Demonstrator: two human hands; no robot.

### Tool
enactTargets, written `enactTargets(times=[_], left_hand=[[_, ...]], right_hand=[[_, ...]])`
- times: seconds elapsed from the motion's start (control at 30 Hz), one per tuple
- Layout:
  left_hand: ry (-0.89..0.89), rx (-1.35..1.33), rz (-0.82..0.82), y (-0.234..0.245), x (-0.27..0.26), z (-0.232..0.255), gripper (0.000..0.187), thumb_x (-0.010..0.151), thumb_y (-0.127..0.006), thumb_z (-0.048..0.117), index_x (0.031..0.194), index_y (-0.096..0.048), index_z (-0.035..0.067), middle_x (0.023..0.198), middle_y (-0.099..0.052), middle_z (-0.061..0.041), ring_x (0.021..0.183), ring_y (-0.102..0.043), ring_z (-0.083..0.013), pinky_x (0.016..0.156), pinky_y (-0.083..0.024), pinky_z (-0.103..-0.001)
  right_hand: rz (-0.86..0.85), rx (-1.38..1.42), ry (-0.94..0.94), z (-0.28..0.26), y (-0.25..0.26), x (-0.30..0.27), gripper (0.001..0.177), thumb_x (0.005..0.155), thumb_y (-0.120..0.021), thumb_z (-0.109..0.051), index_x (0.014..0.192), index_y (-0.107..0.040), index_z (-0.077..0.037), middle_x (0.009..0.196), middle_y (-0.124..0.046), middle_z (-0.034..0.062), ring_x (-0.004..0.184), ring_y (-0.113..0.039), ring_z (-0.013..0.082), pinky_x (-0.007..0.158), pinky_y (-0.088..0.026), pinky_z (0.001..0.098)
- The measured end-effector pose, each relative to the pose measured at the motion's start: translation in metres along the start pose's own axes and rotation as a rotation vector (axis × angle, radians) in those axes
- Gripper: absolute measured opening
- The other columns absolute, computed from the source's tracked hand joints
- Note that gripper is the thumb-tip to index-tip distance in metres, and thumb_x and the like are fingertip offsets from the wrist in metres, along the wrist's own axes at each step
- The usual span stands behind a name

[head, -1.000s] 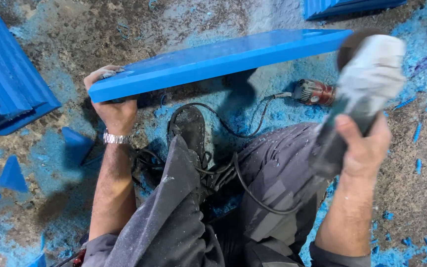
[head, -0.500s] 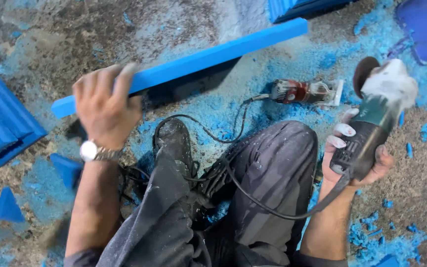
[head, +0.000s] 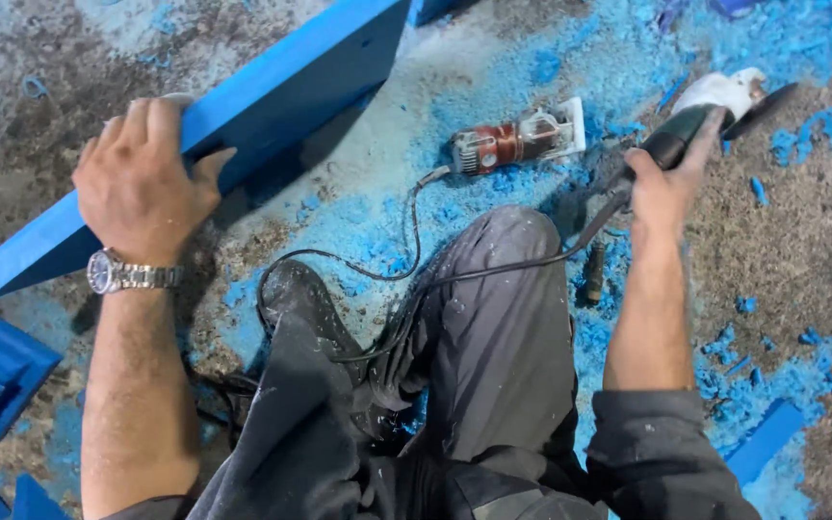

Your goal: Shaping and smoothing the edges of blue plastic blocks using an angle grinder and an electric sander.

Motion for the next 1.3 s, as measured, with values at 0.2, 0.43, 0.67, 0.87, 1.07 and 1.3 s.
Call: enactTargets(times=[0.2, 0.43, 0.67, 0.87, 1.07, 1.3], left_hand=[[0.023, 0.072, -0.036, -0.004, -0.002, -0.004, 0.046, 0.09, -0.087, 0.043, 0.112, -0.063, 0.011, 0.102, -0.066, -0.003, 0.094, -0.067, -0.0227, 0.08, -0.05, -0.038], [0.003, 0.141, 0.029, 0.014, 0.007, 0.011, 0.049, 0.081, -0.09, 0.039, 0.114, -0.066, 0.013, 0.101, -0.069, -0.002, 0.094, -0.069, -0.0204, 0.077, -0.05, -0.035], [-0.001, 0.165, 0.02, 0.007, 0.004, 0.004, 0.048, 0.081, -0.091, 0.038, 0.113, -0.066, 0.014, 0.096, -0.068, -0.001, 0.092, -0.068, -0.0196, 0.076, -0.049, -0.034], [-0.029, 0.172, 0.048, 0.004, 0.002, -0.001, 0.045, 0.082, -0.09, 0.039, 0.107, -0.061, 0.015, 0.099, -0.067, 0.0, 0.092, -0.067, -0.018, 0.083, -0.049, -0.035], [-0.056, 0.203, 0.063, -0.003, -0.004, -0.006, 0.047, 0.08, -0.088, 0.039, 0.11, -0.062, 0.014, 0.101, -0.067, 0.0, 0.093, -0.067, -0.0175, 0.085, -0.048, -0.033], [-0.066, 0.233, 0.076, -0.012, -0.004, -0.015, 0.046, 0.085, -0.088, 0.043, 0.109, -0.062, 0.014, 0.097, -0.066, 0.0, 0.091, -0.066, -0.0169, 0.081, -0.048, -0.033]], right_hand=[[0.243, -0.421, -0.214, 0.08, -0.004, 0.008, 0.115, 0.074, -0.08, 0.01, 0.168, -0.025, -0.029, 0.152, -0.018, 0.033, 0.121, -0.065, 0.0362, 0.105, -0.056, 0.0348], [0.23, -0.901, -0.507, 0.068, -0.055, -0.007, 0.106, 0.081, -0.076, 0.001, 0.165, -0.023, -0.035, 0.151, -0.009, 0.0364, 0.115, -0.056, 0.0425, 0.1, -0.053, 0.0438], [0.218, -0.725, -0.468, 0.073, -0.049, -0.036, 0.111, 0.079, -0.082, -0.008, 0.165, -0.015, -0.031, 0.152, -0.011, 0.0327, 0.128, -0.045, 0.0465, 0.103, -0.049, 0.049], [0.236, -0.419, -0.267, 0.135, -0.048, -0.042, 0.12, 0.089, -0.091, -0.031, 0.16, -0.001, 0.004, 0.149, -0.043, 0.0329, 0.131, -0.054, 0.0401, 0.112, -0.043, 0.0457], [0.274, -0.485, -0.588, 0.138, -0.073, -0.018, 0.091, 0.086, -0.076, -0.042, 0.133, -0.032, 0.023, 0.115, -0.068, 0.0279, 0.106, -0.068, 0.0335, 0.097, -0.05, 0.0387], [0.321, -0.239, -0.657, 0.133, -0.071, -0.014, 0.067, 0.081, -0.076, -0.037, 0.116, -0.055, 0.015, 0.11, -0.07, 0.0242, 0.095, -0.067, 0.0292, 0.091, -0.052, 0.0382]])
Point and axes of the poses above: each hand's wrist, its own x-axis towards the middle knuckle, its own y-axis out of the back of the hand, z = x × y, the point moved 4 cm from there along x, towards the middle knuckle
